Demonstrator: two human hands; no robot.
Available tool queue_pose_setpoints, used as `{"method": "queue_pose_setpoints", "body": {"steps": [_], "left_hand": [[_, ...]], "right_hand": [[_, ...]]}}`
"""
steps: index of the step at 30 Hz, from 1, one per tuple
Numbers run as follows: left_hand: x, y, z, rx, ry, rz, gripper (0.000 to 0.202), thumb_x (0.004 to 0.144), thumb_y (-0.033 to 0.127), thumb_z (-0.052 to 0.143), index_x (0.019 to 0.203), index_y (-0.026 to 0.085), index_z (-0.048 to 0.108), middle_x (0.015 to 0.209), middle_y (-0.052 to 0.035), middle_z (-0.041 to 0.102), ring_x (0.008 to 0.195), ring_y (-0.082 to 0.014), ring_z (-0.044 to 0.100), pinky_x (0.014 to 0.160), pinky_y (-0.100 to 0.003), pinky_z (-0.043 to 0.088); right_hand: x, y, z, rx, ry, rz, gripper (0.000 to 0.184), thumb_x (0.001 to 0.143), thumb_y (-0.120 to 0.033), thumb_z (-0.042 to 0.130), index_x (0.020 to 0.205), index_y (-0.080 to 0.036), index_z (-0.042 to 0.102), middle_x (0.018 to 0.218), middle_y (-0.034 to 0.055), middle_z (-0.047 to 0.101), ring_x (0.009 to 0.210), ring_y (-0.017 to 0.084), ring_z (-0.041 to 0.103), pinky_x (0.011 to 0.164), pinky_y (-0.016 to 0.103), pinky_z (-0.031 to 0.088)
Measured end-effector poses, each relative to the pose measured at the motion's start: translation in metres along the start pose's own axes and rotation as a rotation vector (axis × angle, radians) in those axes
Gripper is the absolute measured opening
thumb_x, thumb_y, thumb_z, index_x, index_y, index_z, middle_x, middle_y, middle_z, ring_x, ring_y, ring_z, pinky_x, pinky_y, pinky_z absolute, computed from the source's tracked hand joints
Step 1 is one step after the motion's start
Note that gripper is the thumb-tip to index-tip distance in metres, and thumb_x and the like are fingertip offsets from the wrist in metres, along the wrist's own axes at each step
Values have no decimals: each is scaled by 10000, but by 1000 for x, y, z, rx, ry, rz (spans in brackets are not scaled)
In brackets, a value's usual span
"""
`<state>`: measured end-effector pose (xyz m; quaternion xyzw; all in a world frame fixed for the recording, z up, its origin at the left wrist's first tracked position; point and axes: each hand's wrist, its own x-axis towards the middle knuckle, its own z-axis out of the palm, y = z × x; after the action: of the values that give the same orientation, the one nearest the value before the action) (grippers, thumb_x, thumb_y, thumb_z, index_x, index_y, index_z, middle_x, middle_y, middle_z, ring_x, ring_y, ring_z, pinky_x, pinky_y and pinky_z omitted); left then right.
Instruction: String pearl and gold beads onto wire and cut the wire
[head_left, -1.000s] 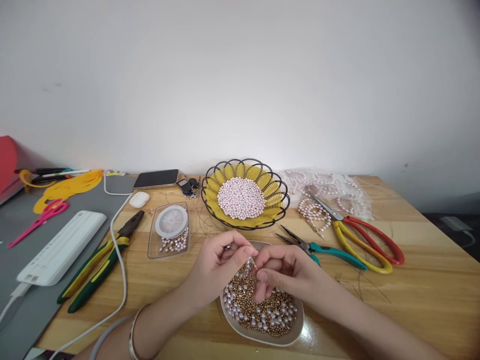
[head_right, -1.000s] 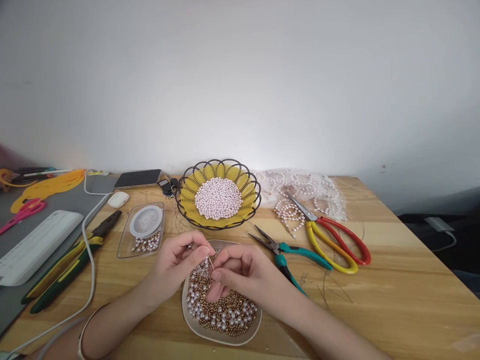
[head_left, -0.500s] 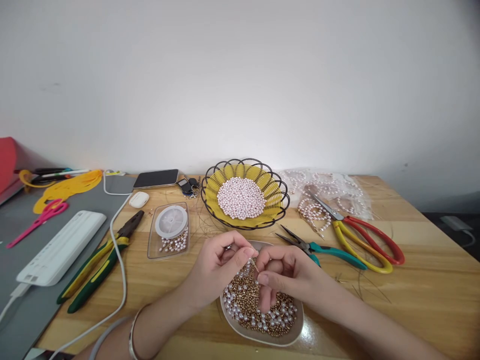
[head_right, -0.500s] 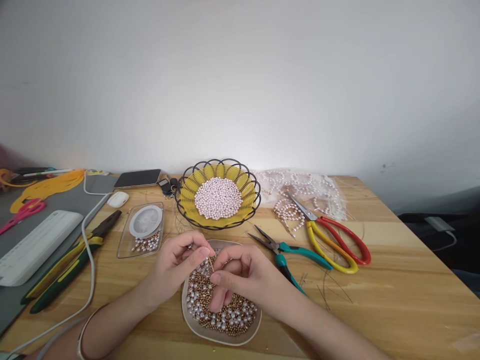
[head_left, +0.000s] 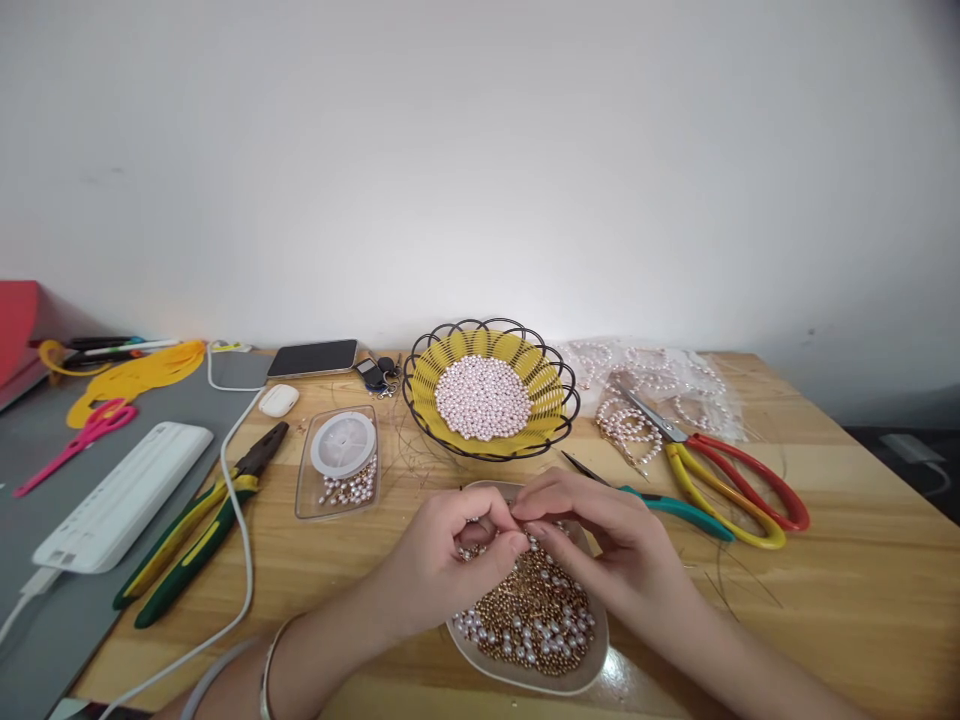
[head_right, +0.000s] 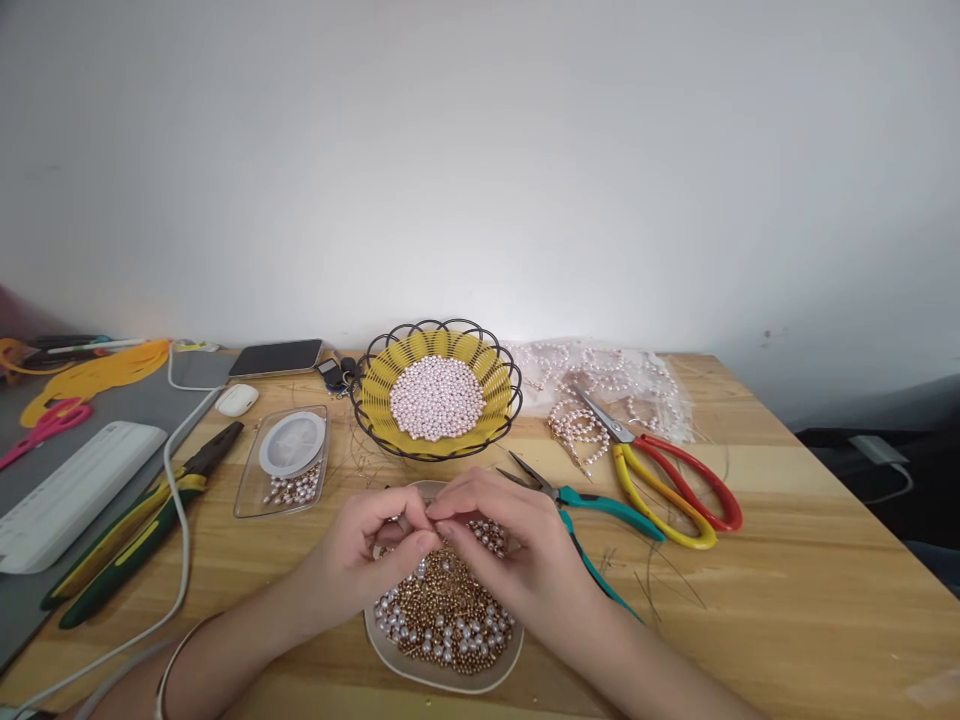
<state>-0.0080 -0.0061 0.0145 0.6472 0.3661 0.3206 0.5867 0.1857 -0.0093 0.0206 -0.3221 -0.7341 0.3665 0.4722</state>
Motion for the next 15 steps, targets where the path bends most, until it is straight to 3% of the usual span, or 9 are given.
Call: {"method": "queue_pose_setpoints", "body": {"steps": [15], "left_hand": [[0, 3, -1, 29, 0, 31, 207, 837, 232, 576, 681, 200, 444, 595, 70, 386, 519, -82, 290, 495, -223, 214]], "right_hand": [[0, 2, -1, -9, -45, -41, 170, 933, -74, 632, 953, -223, 712, 811, 43, 756, 743, 174, 715, 668, 283, 583]]}}
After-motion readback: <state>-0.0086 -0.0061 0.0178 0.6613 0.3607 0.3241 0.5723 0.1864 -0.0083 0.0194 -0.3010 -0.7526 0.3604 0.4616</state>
